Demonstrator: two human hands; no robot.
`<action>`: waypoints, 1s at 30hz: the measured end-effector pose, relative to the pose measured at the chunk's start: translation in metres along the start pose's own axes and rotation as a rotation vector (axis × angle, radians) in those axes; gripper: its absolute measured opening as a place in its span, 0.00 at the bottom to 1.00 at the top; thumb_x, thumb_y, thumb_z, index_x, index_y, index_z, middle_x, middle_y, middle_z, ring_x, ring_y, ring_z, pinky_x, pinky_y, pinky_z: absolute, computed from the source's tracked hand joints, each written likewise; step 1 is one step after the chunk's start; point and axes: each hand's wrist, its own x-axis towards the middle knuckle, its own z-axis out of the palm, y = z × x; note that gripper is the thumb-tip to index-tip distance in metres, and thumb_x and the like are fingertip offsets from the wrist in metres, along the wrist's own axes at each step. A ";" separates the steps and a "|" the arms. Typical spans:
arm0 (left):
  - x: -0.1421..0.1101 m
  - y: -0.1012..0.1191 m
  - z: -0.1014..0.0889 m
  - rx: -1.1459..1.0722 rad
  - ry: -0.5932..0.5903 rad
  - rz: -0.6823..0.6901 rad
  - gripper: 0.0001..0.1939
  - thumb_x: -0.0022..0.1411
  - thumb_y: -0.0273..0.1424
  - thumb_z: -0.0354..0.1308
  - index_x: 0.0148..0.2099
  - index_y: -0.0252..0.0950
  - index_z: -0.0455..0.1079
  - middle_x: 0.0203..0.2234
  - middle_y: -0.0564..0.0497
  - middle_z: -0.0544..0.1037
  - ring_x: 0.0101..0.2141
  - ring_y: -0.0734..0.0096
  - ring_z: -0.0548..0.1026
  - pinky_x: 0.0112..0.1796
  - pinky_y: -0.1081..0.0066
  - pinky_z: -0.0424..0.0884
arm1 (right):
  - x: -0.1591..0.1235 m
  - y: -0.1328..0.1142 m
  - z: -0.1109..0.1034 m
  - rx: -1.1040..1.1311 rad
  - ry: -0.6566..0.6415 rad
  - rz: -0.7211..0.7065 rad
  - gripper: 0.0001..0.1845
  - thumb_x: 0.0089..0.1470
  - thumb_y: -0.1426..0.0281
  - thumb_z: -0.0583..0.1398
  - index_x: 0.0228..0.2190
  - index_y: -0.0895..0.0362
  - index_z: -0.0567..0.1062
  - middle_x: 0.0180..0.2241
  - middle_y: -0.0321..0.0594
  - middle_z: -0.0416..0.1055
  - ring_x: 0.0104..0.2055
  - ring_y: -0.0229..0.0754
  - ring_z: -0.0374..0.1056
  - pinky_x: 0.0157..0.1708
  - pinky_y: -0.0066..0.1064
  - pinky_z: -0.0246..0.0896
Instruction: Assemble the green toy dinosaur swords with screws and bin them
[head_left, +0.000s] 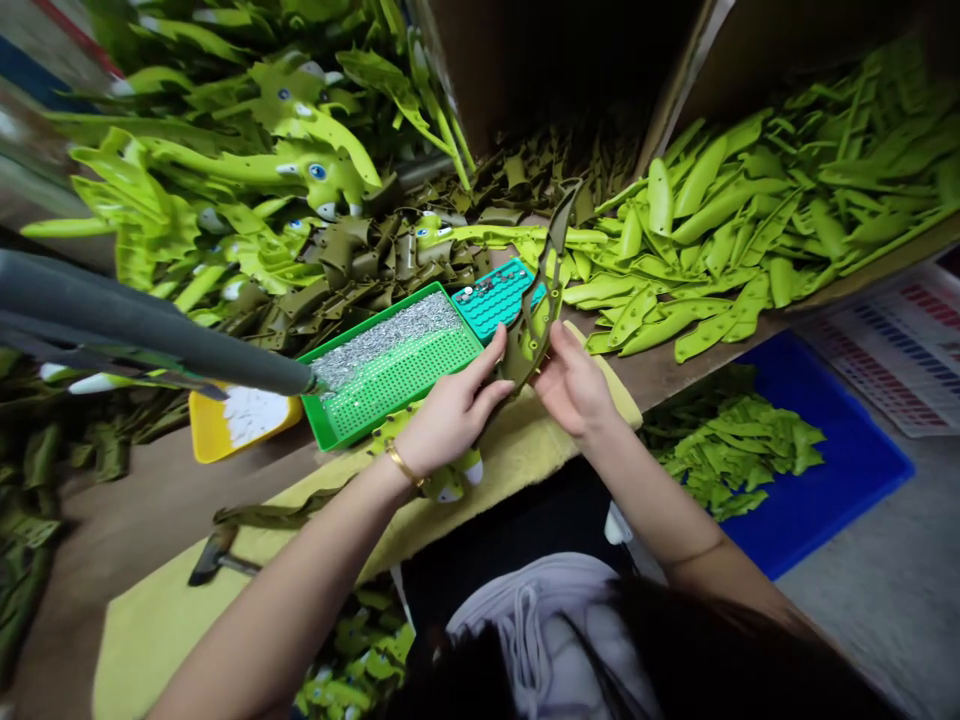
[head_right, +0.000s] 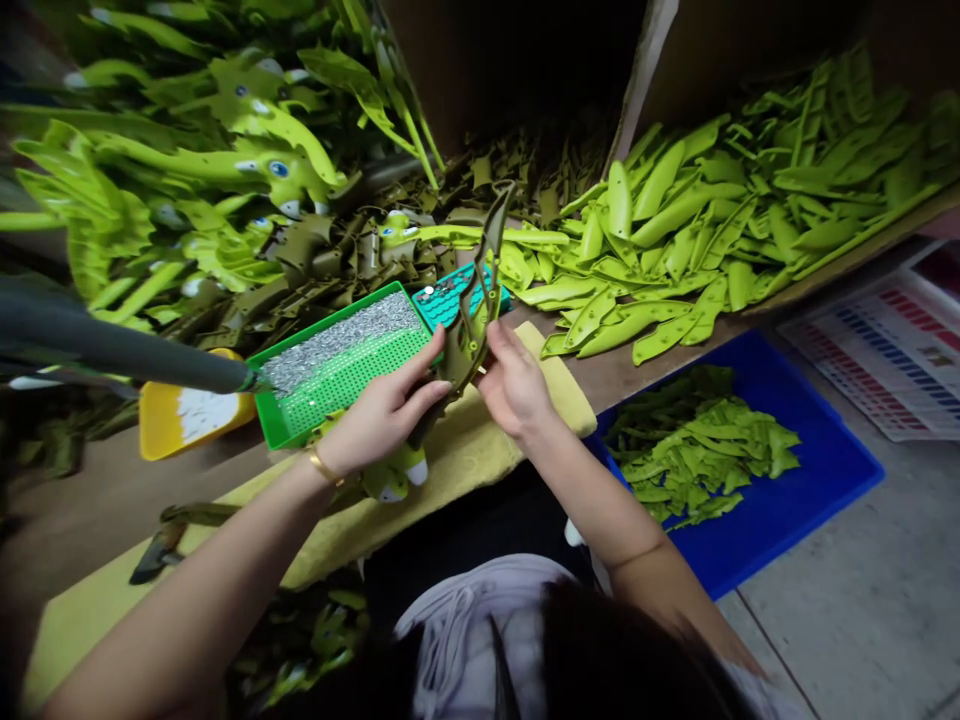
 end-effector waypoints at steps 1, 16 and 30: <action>-0.002 0.001 0.001 0.042 0.024 -0.001 0.34 0.68 0.39 0.47 0.71 0.35 0.46 0.58 0.46 0.71 0.53 0.63 0.74 0.55 0.66 0.67 | -0.003 0.001 0.000 -0.146 -0.027 -0.044 0.21 0.50 0.55 0.64 0.43 0.50 0.70 0.44 0.35 0.76 0.48 0.40 0.71 0.49 0.34 0.70; 0.011 -0.003 0.003 -0.130 -0.051 -0.134 0.26 0.59 0.46 0.54 0.52 0.32 0.68 0.40 0.44 0.78 0.40 0.57 0.76 0.42 0.62 0.72 | 0.035 -0.063 -0.042 -1.060 -0.132 -0.112 0.22 0.59 0.51 0.53 0.36 0.57 0.72 0.30 0.40 0.75 0.31 0.38 0.71 0.32 0.30 0.68; -0.007 -0.038 -0.001 -0.430 -0.277 -0.363 0.25 0.50 0.46 0.63 0.45 0.34 0.69 0.38 0.49 0.76 0.39 0.61 0.73 0.43 0.62 0.70 | 0.115 -0.123 -0.067 -0.978 0.328 -0.467 0.11 0.56 0.68 0.58 0.42 0.54 0.64 0.39 0.40 0.71 0.33 0.35 0.67 0.33 0.31 0.68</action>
